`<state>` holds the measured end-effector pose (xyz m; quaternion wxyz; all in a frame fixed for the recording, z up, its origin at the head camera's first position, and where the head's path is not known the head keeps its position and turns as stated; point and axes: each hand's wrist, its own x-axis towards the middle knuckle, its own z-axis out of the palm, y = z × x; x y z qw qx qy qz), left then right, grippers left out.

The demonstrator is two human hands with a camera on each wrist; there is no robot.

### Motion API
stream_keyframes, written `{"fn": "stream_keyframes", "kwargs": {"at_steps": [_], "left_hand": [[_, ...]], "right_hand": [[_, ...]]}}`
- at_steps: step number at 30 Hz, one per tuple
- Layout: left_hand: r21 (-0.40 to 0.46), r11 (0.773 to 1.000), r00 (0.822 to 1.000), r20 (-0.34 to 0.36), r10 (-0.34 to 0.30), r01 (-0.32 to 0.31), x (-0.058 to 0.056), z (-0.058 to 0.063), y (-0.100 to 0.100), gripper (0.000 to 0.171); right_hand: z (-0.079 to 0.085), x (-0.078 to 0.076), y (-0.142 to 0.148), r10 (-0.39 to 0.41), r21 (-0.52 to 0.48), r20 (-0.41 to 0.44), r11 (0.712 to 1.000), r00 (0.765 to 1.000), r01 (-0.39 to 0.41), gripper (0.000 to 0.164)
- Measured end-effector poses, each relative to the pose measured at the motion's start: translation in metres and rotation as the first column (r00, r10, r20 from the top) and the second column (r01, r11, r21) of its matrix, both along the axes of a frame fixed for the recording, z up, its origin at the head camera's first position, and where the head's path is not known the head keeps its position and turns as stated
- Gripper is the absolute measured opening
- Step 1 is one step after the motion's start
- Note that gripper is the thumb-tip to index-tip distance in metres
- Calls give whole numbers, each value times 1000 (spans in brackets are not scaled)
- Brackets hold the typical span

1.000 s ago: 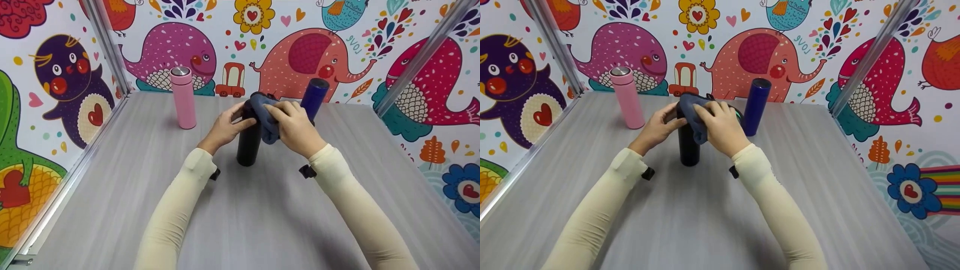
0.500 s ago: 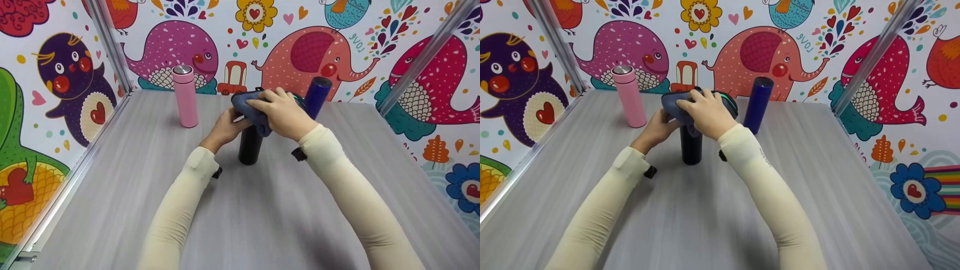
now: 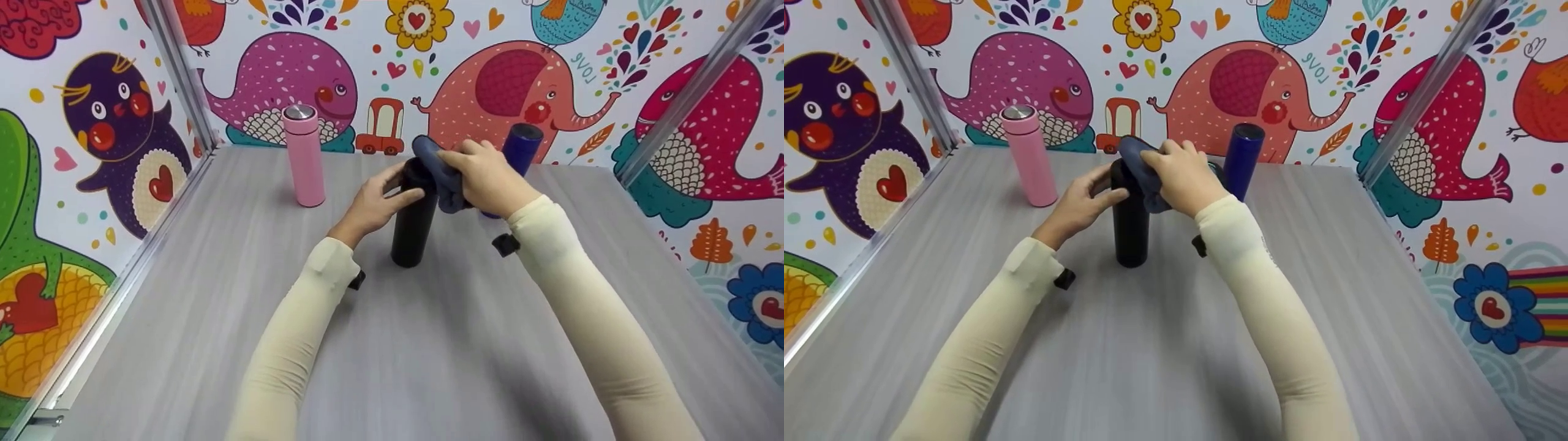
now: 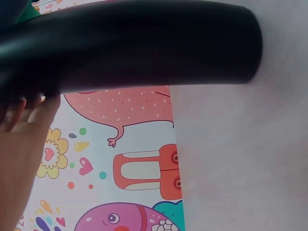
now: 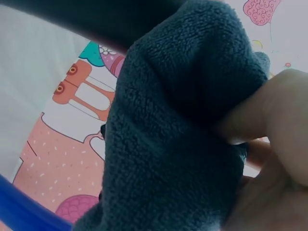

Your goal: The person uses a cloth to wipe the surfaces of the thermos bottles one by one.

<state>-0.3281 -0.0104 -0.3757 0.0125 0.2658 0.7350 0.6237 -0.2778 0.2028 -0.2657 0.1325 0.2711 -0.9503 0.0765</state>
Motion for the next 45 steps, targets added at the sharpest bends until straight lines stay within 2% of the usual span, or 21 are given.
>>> {"fn": "stream_keyframes", "kwargs": {"at_steps": [5, 9, 12, 16, 20, 28, 31, 34, 36, 39, 43, 45], "left_hand": [[-2, 1000, 1000, 4, 3, -3, -2, 3, -2, 76], [5, 1000, 998, -65, 5, -4, -3, 3, -5, 63], [-24, 999, 994, -107, 29, -32, -4, 3, -5, 52], [-51, 997, 996, -69, 55, -59, -4, 2, -4, 54], [-14, 999, 998, -50, 42, -42, -4, 0, -4, 60], [-34, 999, 999, 18, 32, -32, -6, 1, -4, 83], [-39, 999, 1000, 16, 27, -26, -6, 1, -4, 83], [-52, 998, 1000, 11, 20, -19, -3, 2, -5, 81], [-80, 997, 1000, -8, 15, -16, 0, 4, -7, 81], [-124, 992, 999, -46, 3, -9, 4, 7, -8, 80], [-157, 988, 995, -100, -14, -2, 8, 9, -5, 84], [-199, 980, 993, -118, 1, -25, 11, 8, -2, 90]], "right_hand": [[-4, 18, -1, 50, 40, -130, 998, 990, -46, 44], [-7, 29, -14, 116, 106, -206, 990, 972, -96, 51], [-8, 29, -25, 139, 162, -232, 981, 963, -103, 53], [-7, 21, -33, 139, 188, -216, 977, 966, -98, 54], [-4, 12, -36, 125, 155, -173, 983, 977, -98, 52], [2, -5, -32, 15, 74, -96, 997, 995, -8, 47], [-1, -9, -26, -18, 19, -78, 1000, 997, 19, 44], [-9, -10, -16, -15, -86, -64, 996, 998, 10, 43], [-16, -10, -8, 6, -173, -62, 985, 998, -16, 45], [-28, -8, 3, 29, -311, -83, 949, 996, -53, 49], [-42, -4, 16, -10, -482, -140, 874, 990, -59, 51], [-46, -2, 21, -46, -550, -155, 834, 987, -48, 50]]}}
